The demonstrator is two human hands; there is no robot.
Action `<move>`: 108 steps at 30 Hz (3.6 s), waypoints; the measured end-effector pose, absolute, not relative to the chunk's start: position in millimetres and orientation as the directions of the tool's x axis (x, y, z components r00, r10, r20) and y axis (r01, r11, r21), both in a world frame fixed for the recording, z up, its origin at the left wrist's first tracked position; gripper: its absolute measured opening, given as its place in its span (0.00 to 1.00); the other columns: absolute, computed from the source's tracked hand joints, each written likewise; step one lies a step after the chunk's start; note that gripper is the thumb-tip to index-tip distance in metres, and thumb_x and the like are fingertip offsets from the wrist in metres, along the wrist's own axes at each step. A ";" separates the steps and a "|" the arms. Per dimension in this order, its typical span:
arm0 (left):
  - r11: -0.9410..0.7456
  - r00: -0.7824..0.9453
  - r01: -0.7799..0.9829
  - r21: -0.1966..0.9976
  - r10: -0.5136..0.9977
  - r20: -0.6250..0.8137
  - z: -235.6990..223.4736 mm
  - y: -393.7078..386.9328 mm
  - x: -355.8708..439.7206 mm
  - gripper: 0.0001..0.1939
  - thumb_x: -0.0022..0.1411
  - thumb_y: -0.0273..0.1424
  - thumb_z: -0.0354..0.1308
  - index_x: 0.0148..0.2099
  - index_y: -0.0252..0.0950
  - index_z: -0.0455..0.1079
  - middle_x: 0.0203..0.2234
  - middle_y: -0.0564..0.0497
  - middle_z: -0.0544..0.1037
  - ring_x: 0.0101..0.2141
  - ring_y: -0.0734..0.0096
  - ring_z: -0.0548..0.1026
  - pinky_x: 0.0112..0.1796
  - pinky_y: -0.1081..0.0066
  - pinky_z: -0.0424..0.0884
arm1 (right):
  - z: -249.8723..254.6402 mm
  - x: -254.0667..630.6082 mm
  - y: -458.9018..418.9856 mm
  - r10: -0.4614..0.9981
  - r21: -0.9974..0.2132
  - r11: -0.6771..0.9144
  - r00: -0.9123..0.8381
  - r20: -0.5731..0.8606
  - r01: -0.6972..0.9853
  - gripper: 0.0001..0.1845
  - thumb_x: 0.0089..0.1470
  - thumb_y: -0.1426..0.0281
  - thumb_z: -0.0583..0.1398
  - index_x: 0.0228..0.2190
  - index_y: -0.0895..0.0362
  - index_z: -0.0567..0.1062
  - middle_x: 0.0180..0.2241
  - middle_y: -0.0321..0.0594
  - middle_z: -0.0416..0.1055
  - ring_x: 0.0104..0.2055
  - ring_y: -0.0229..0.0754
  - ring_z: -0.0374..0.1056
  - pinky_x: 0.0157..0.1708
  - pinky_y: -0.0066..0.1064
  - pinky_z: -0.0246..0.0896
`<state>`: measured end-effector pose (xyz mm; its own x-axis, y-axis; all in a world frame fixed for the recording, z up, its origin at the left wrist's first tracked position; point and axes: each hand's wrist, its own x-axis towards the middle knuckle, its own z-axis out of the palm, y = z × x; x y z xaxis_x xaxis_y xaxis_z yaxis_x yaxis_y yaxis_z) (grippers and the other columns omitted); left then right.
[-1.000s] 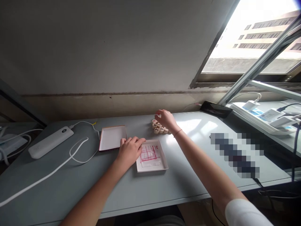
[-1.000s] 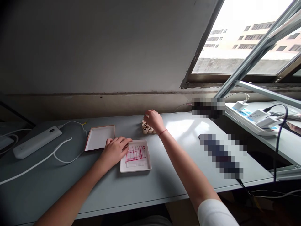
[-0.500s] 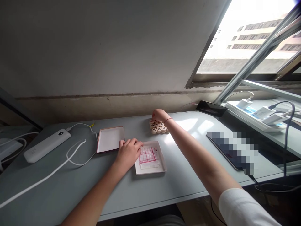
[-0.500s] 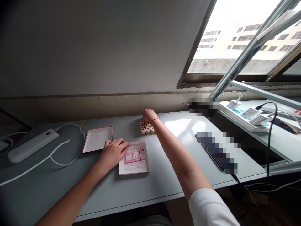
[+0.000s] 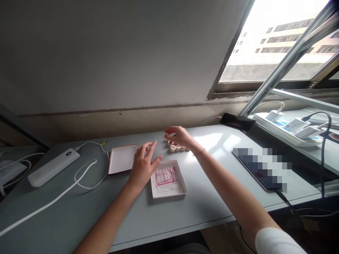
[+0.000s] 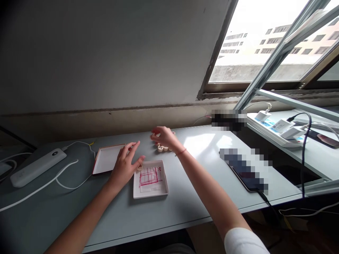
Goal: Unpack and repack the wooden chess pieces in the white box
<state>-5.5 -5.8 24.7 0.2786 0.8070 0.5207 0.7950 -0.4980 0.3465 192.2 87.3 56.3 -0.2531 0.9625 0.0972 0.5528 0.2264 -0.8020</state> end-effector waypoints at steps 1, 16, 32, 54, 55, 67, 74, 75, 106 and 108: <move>-0.525 0.287 0.761 0.381 0.799 0.529 25.7 -2.7 -2.9 0.23 0.67 0.40 0.51 0.62 0.42 0.60 0.51 0.45 0.69 0.47 0.63 0.70 0.48 0.62 0.68 | 53.6 188.5 72.4 0.949 -0.883 0.204 -0.307 0.072 0.423 0.14 0.52 0.66 0.60 0.41 0.58 0.75 0.39 0.44 0.76 0.28 0.38 0.72 0.20 0.24 0.64; -0.569 0.498 0.640 0.515 0.819 0.285 21.6 -13.7 -3.8 0.06 0.64 0.28 0.53 0.37 0.38 0.71 0.39 0.51 0.72 0.32 0.75 0.74 0.39 0.71 0.70 | 25.2 190.0 16.3 0.981 -0.984 0.137 -0.156 0.119 0.111 0.20 0.48 0.56 0.64 0.37 0.57 0.73 0.35 0.43 0.74 0.31 0.40 0.73 0.29 0.31 0.71; -0.442 0.442 0.845 0.301 0.894 0.071 17.4 -13.7 -5.7 0.18 0.61 0.31 0.55 0.54 0.40 0.66 0.46 0.48 0.74 0.48 0.60 0.71 0.47 0.61 0.67 | 26.9 180.6 -3.6 0.833 -0.568 0.531 -0.510 0.214 0.629 0.03 0.53 0.73 0.61 0.32 0.56 0.74 0.30 0.37 0.70 0.28 0.36 0.67 0.28 0.27 0.60; -0.438 0.444 0.822 0.364 0.893 0.071 11.5 -16.5 2.7 0.17 0.66 0.31 0.50 0.56 0.45 0.68 0.42 0.50 0.75 0.44 0.64 0.70 0.47 0.64 0.67 | 28.3 211.0 29.3 0.945 -0.771 0.309 -0.089 0.315 0.557 0.09 0.55 0.64 0.56 0.31 0.56 0.73 0.32 0.39 0.73 0.22 0.33 0.60 0.25 0.26 0.57; -0.434 0.440 0.825 0.361 0.895 0.069 11.6 -16.6 3.5 0.17 0.66 0.31 0.49 0.56 0.45 0.69 0.42 0.50 0.75 0.44 0.64 0.70 0.47 0.64 0.67 | 27.7 215.5 36.0 0.953 -0.777 0.259 -0.022 0.302 0.574 0.09 0.55 0.64 0.56 0.31 0.56 0.73 0.33 0.39 0.73 0.23 0.34 0.62 0.26 0.27 0.58; -0.458 0.459 0.821 0.341 0.884 0.084 8.5 -16.4 3.1 0.19 0.66 0.28 0.48 0.57 0.44 0.68 0.42 0.48 0.75 0.43 0.63 0.70 0.45 0.64 0.69 | 35.8 229.0 127.1 0.994 -0.386 0.008 0.034 0.101 0.923 0.16 0.57 0.64 0.55 0.43 0.55 0.76 0.45 0.45 0.75 0.44 0.44 0.70 0.37 0.27 0.59; -0.449 0.454 0.823 0.347 0.888 0.073 7.1 -16.6 3.0 0.18 0.67 0.29 0.48 0.57 0.44 0.67 0.43 0.49 0.75 0.44 0.63 0.70 0.46 0.64 0.69 | 32.0 223.2 157.5 0.996 -0.244 -0.056 0.036 -0.086 0.968 0.16 0.48 0.65 0.62 0.41 0.55 0.78 0.39 0.46 0.76 0.39 0.47 0.72 0.32 0.30 0.62; -0.445 0.451 0.825 0.348 0.890 0.068 7.3 -16.6 2.9 0.18 0.67 0.29 0.49 0.57 0.44 0.67 0.43 0.49 0.75 0.44 0.63 0.70 0.46 0.64 0.69 | 31.2 222.9 161.3 0.994 -0.236 -0.052 0.028 -0.104 0.970 0.15 0.46 0.66 0.63 0.39 0.55 0.79 0.38 0.47 0.76 0.39 0.48 0.72 0.32 0.30 0.62; -0.510 0.284 0.526 0.680 0.859 0.425 6.6 0.5 16.3 0.14 0.66 0.30 0.53 0.53 0.41 0.70 0.44 0.48 0.71 0.40 0.69 0.76 0.40 0.69 0.75 | 21.3 187.8 22.5 0.917 -0.990 -0.137 -0.380 -0.122 -0.013 0.23 0.45 0.55 0.67 0.37 0.60 0.77 0.30 0.39 0.75 0.27 0.34 0.71 0.30 0.28 0.71; -0.495 0.261 0.497 0.713 0.869 0.421 5.2 0.7 17.0 0.11 0.64 0.28 0.55 0.49 0.39 0.71 0.43 0.48 0.72 0.39 0.70 0.76 0.39 0.70 0.75 | 19.5 187.3 21.6 0.915 -0.988 -0.152 -0.381 -0.133 -0.019 0.24 0.44 0.56 0.68 0.38 0.59 0.77 0.33 0.40 0.75 0.29 0.35 0.71 0.33 0.29 0.72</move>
